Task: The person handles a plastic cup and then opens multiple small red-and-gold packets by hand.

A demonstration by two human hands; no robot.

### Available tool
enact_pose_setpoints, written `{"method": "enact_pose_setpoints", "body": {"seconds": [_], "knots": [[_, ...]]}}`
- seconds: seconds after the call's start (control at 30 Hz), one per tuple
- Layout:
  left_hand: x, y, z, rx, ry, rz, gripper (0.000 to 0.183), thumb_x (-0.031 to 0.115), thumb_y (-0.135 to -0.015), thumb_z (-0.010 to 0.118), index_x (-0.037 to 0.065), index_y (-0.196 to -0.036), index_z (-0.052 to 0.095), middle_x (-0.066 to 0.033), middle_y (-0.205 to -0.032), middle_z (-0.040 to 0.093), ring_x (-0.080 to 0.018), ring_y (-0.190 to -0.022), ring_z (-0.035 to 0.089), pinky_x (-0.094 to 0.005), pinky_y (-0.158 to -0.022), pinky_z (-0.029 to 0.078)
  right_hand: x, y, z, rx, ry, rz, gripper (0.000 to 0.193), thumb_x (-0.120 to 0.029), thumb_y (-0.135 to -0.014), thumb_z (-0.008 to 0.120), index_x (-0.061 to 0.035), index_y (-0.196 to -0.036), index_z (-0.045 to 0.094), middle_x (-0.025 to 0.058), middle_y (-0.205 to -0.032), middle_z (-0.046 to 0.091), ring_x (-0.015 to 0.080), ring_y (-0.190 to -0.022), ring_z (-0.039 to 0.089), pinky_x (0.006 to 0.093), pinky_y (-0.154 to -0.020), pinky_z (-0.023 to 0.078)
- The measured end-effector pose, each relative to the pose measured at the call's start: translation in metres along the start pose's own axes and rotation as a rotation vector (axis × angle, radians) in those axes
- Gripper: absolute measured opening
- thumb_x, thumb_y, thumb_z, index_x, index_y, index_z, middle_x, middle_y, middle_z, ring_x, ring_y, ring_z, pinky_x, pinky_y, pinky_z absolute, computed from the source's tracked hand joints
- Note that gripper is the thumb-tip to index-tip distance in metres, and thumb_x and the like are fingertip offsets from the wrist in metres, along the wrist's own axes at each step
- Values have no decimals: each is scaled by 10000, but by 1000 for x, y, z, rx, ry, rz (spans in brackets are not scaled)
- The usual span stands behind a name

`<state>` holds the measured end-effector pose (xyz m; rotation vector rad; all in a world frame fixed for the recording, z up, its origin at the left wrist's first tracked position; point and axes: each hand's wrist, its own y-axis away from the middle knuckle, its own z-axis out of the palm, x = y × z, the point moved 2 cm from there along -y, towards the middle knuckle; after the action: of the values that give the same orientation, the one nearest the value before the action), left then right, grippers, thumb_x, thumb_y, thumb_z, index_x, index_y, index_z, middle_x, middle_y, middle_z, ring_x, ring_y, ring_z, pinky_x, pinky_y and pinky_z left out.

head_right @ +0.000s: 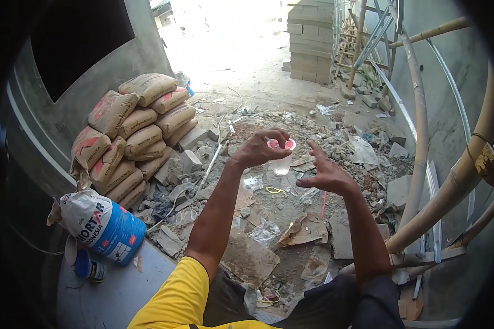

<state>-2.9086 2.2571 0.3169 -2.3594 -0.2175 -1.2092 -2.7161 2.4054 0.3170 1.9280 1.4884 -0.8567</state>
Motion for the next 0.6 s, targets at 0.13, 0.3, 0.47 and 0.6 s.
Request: {"method": "enact_pose_setpoints", "body": {"seconds": [0.13, 0.3, 0.47, 0.6], "knots": [[43, 13, -16, 22, 103, 114, 184, 129, -793, 830, 39, -864, 686, -83, -1216, 628, -206, -1139, 599, -344, -1016, 461, -34, -36, 27, -236, -599, -190, 1060, -211, -719, 876, -75, -1537, 216, 222, -1408, 470, 315, -1342, 472, 432, -1059, 453], [67, 23, -24, 88, 62, 183, 255, 178, -798, 842, 47, -939, 675, -124, -1323, 561, -226, -1229, 550, -340, -1002, 481, -54, -37, 38, -159, -664, -255, 752, -179, -794, 821, -35, -1397, 396, 66, -1118, 616, 134, -944, 633, 291, -720, 561], [68, 17, -15, 288, 353, 92, 950, 263, -749, 899, -63, -1429, 322, -260, -1443, 417, -274, -1277, 525, -342, -1030, 486, -66, -29, 27, 50, -682, -360, 577, -209, -839, 792, -18, -1306, 514, 61, -1037, 664, 90, -836, 648, 222, -649, 545], [67, 13, 3, 146, 578, -33, 989, 274, -730, 912, -75, -1441, 320, -185, -1318, 566, -210, -1206, 574, -311, -988, 514, -70, -29, 27, 388, -447, -357, 577, -226, -829, 802, 10, -1279, 530, 123, -1134, 676, 189, -1006, 670, 322, -849, 560]]}}
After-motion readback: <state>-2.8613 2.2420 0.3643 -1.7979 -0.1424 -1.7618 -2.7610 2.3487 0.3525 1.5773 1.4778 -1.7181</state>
